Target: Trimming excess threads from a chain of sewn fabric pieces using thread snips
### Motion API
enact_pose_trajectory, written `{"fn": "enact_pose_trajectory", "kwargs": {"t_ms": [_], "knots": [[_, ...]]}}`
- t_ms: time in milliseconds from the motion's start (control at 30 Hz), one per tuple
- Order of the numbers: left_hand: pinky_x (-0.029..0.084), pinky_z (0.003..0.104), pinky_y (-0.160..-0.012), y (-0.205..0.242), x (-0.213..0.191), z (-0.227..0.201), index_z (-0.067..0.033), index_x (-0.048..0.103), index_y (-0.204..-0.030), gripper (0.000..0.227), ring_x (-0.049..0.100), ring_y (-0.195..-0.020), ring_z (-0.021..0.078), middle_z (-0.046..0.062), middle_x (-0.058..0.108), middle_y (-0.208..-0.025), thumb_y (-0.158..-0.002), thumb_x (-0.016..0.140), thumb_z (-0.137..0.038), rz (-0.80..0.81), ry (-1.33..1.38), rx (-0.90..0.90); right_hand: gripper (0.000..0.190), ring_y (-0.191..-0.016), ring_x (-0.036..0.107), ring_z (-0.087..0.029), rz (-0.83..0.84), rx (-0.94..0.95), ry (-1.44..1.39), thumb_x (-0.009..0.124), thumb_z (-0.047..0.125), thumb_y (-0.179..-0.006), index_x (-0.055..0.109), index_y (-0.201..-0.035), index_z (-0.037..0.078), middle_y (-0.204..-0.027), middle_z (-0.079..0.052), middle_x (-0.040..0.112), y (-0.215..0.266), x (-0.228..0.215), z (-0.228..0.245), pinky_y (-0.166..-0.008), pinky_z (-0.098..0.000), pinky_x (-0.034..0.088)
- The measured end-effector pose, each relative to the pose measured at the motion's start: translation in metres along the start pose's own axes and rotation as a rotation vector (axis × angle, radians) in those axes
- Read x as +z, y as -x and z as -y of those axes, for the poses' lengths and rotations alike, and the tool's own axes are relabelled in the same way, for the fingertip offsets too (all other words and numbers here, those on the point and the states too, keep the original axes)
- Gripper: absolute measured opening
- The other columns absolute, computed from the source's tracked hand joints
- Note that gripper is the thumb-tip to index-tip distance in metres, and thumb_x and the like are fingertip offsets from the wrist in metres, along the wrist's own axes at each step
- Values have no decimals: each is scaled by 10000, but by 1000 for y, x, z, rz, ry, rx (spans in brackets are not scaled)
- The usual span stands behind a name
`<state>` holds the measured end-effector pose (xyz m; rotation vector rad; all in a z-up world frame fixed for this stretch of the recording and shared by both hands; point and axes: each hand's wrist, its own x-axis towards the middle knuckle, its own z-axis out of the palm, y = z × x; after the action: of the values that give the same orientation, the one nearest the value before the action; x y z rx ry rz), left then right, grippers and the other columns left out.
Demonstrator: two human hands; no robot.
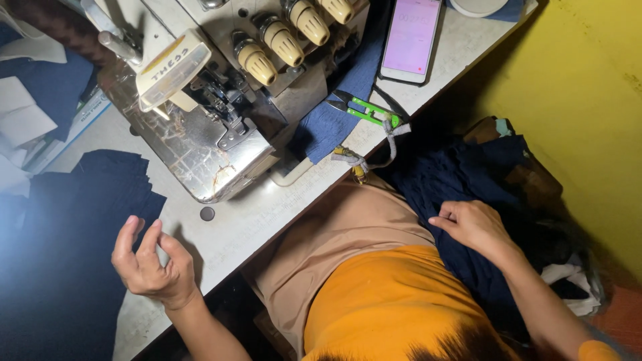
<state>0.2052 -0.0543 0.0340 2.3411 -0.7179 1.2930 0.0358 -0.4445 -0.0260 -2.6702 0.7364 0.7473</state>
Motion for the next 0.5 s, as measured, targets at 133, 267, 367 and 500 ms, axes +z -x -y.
{"fn": "enact_pose_trajectory", "kwargs": {"t_ms": [133, 267, 367, 500], "knots": [[537, 366, -684, 6, 2, -4, 102, 575, -832, 166, 541, -825, 333, 250, 509, -980, -764, 479, 219, -55, 79, -51, 256, -499, 517, -92, 77, -134, -325, 610, 371, -696, 588, -566, 151, -507, 31, 603, 7, -20, 1, -514, -241, 369], [455, 369, -683, 29, -4, -49, 5, 533, -827, 148, 529, -723, 287, 146, 557, -791, -800, 435, 112, -73, 223, -235, 215, -565, 426, -31, 156, -476, -805, 637, 157, -740, 558, -553, 87, -544, 56, 482, 7, -15, 0, -543, -187, 349], [460, 267, -581, 15, -10, -118, -42, 588, -847, 156, 572, -609, 177, 64, 603, -742, -718, 500, -38, 268, 697, -416, 199, -543, 472, -41, 108, -664, -919, 618, 107, -731, 554, -545, 77, -545, 31, 534, 26, -40, 37, -528, -186, 381], [471, 283, -702, 3, -4, -170, -48, 553, -915, 411, 601, -752, 182, 59, 611, -841, -764, 536, -430, 663, 1198, -477, 140, -567, 513, -63, 75, -843, -997, 612, 80, -723, 568, -591, 64, -597, 2, 577, 41, -57, 94, -552, -188, 406]]}}
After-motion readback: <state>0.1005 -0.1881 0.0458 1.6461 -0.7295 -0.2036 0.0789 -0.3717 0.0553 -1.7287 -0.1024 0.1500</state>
